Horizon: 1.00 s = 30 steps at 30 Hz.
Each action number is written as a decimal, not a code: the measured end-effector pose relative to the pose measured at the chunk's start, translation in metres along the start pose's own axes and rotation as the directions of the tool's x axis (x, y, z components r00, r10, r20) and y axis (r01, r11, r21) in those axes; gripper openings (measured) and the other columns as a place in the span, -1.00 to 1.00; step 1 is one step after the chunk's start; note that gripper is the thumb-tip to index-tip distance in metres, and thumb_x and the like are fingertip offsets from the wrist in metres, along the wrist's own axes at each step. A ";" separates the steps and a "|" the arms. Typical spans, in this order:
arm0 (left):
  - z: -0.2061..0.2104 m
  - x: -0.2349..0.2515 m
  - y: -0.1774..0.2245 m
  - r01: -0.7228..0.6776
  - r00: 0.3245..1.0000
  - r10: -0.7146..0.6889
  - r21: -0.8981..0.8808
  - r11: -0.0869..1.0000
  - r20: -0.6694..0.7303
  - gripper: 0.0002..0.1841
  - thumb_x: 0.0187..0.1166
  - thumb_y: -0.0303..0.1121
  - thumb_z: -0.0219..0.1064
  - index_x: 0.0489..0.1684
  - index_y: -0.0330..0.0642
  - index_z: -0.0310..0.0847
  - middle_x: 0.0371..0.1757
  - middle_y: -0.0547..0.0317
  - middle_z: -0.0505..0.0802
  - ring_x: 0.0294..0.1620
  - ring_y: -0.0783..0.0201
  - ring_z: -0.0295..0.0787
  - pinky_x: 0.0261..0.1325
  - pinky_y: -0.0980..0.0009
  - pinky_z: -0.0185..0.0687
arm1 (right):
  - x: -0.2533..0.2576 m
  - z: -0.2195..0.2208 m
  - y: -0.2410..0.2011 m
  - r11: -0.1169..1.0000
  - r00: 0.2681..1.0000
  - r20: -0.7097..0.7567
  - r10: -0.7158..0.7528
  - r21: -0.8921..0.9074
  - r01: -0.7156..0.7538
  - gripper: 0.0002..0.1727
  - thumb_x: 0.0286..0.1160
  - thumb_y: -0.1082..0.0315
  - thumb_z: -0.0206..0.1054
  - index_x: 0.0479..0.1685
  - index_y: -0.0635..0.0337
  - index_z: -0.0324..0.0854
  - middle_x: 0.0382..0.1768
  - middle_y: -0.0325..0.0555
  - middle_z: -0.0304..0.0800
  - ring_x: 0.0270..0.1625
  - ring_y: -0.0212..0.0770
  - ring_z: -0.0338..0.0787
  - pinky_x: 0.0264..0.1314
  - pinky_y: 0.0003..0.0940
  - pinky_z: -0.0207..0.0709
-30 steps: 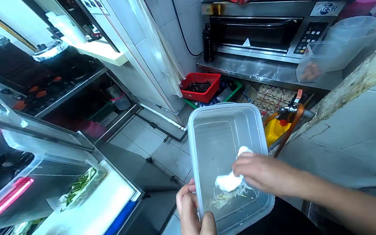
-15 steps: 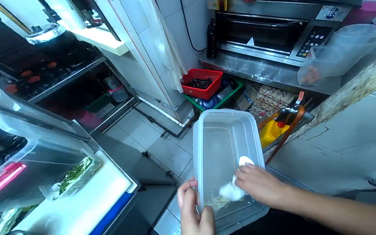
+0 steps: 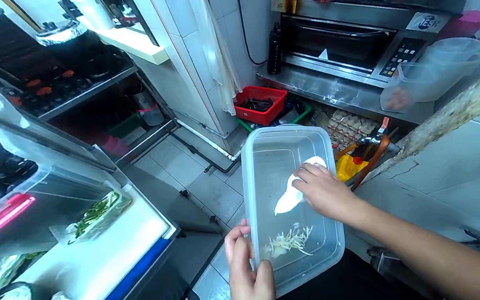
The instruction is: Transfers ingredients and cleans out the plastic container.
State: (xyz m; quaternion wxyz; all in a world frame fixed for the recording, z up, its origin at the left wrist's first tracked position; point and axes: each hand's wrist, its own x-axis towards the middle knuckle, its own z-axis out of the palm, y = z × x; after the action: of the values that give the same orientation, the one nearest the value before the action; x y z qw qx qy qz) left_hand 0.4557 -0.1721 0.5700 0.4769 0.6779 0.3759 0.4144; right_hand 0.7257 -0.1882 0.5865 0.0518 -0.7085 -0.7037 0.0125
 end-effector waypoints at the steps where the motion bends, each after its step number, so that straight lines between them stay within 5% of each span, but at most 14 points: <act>1: -0.001 -0.002 0.000 -0.011 1.000 0.011 0.002 1.000 0.001 -0.79 -0.02 -0.59 0.22 -0.49 -0.10 0.37 0.34 -0.03 0.57 0.59 0.08 0.40 0.47 0.23 0.52 | -0.002 0.003 -0.005 0.998 0.999 0.038 0.029 -0.056 -0.027 -0.71 0.34 0.44 0.49 0.05 0.01 0.78 0.37 -0.02 0.70 0.63 0.17 0.48 0.67 0.24 0.34; 3: -0.005 -0.003 -0.001 -0.009 1.000 0.009 -0.009 1.000 0.005 -0.80 -0.02 -0.61 0.22 -0.53 -0.11 0.36 0.34 -0.05 0.59 0.58 0.05 0.42 0.47 0.20 0.52 | -0.017 0.009 -0.020 0.996 0.989 0.135 0.054 -0.072 -0.044 -0.66 0.34 0.58 0.42 0.10 0.10 0.74 0.40 0.13 0.66 0.60 0.27 0.49 0.64 0.30 0.34; 6: -0.010 -0.004 -0.005 0.017 1.000 -0.017 -0.014 1.000 0.013 -0.81 -0.01 -0.60 0.22 -0.52 -0.10 0.37 0.36 -0.05 0.59 0.56 0.04 0.42 0.42 0.20 0.55 | -0.058 0.023 -0.041 0.988 0.945 0.325 -0.033 0.156 -0.019 -0.62 0.41 0.70 0.24 0.15 0.21 0.72 0.37 0.21 0.67 0.52 0.29 0.59 0.61 0.33 0.37; 9: -0.016 -0.005 -0.005 0.025 1.000 -0.025 -0.019 1.000 0.001 -0.81 -0.01 -0.60 0.23 -0.52 -0.10 0.38 0.37 -0.04 0.58 0.54 0.07 0.43 0.33 0.26 0.57 | -0.084 0.035 -0.053 0.927 0.938 0.301 -0.173 0.372 0.051 -0.70 0.49 0.61 0.20 0.02 0.11 0.75 0.24 -0.02 0.78 0.39 0.04 0.72 0.51 0.09 0.54; 13: -0.026 -0.007 -0.007 0.035 0.999 -0.036 -0.044 0.998 -0.015 -0.80 -0.02 -0.59 0.24 -0.50 -0.10 0.40 0.36 -0.03 0.55 0.53 0.10 0.41 0.34 0.28 0.55 | -0.059 -0.002 -0.051 0.754 0.955 0.280 -0.099 0.648 -0.112 -0.63 0.55 0.53 0.13 0.18 0.10 0.76 0.38 -0.06 0.73 0.47 -0.15 0.68 0.53 -0.13 0.57; 16: -0.031 -0.011 -0.008 0.056 0.998 -0.056 -0.062 0.997 -0.006 -0.80 -0.04 -0.58 0.25 -0.50 -0.10 0.44 0.37 -0.01 0.54 0.50 0.11 0.42 0.27 0.32 0.58 | -0.031 -0.022 -0.048 0.839 0.998 -0.007 0.056 0.542 -0.043 -0.67 0.56 0.47 0.19 0.15 0.03 0.79 0.38 -0.18 0.72 0.44 -0.27 0.69 0.46 -0.22 0.64; 19: -0.036 -0.014 -0.009 0.043 0.999 -0.043 -0.073 0.996 -0.002 -0.80 -0.03 -0.59 0.25 -0.50 -0.10 0.41 0.36 -0.02 0.55 0.53 0.10 0.41 0.30 0.32 0.57 | -0.012 -0.035 -0.041 0.979 0.985 -0.158 0.066 0.199 -0.033 -0.68 0.49 0.48 0.35 0.19 0.03 0.76 0.42 -0.03 0.66 0.48 0.02 0.65 0.43 0.00 0.65; 22: -0.043 -0.017 -0.010 0.022 1.000 -0.022 -0.087 0.996 0.004 -0.79 -0.03 -0.60 0.23 -0.52 -0.09 0.38 0.37 -0.03 0.55 0.57 0.07 0.39 0.39 0.27 0.55 | -0.028 -0.026 -0.052 0.998 0.998 0.011 0.055 0.034 -0.055 -0.68 0.39 0.58 0.41 0.10 0.12 0.76 0.29 0.12 0.70 0.43 0.19 0.65 0.38 0.15 0.65; 26: -0.048 -0.017 -0.016 0.021 0.999 -0.019 -0.087 0.996 0.029 -0.80 -0.01 -0.58 0.25 -0.50 -0.09 0.41 0.38 -0.02 0.57 0.58 0.05 0.41 0.38 0.23 0.57 | -0.078 0.011 -0.092 0.977 0.909 0.412 -0.059 0.209 -0.032 -0.67 0.44 0.65 0.26 0.14 0.27 0.71 0.24 0.25 0.72 0.38 0.30 0.67 0.39 0.22 0.60; 30: -0.057 -0.019 -0.017 0.030 1.000 -0.030 -0.091 0.995 -0.004 -0.81 0.00 -0.57 0.24 -0.50 -0.08 0.43 0.36 0.00 0.55 0.51 0.12 0.43 0.30 0.32 0.57 | -0.082 0.004 -0.101 0.877 0.923 0.372 -0.097 0.470 -0.097 -0.66 0.55 0.55 0.15 0.18 0.14 0.72 0.26 0.02 0.75 0.36 0.02 0.73 0.44 0.00 0.61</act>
State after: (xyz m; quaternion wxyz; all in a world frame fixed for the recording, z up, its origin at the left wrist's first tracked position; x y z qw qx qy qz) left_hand 0.3938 -0.1656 0.5613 0.5123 0.6485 0.3682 0.4259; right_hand 0.6245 -0.2695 0.5876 0.0868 -0.6571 -0.6746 0.3249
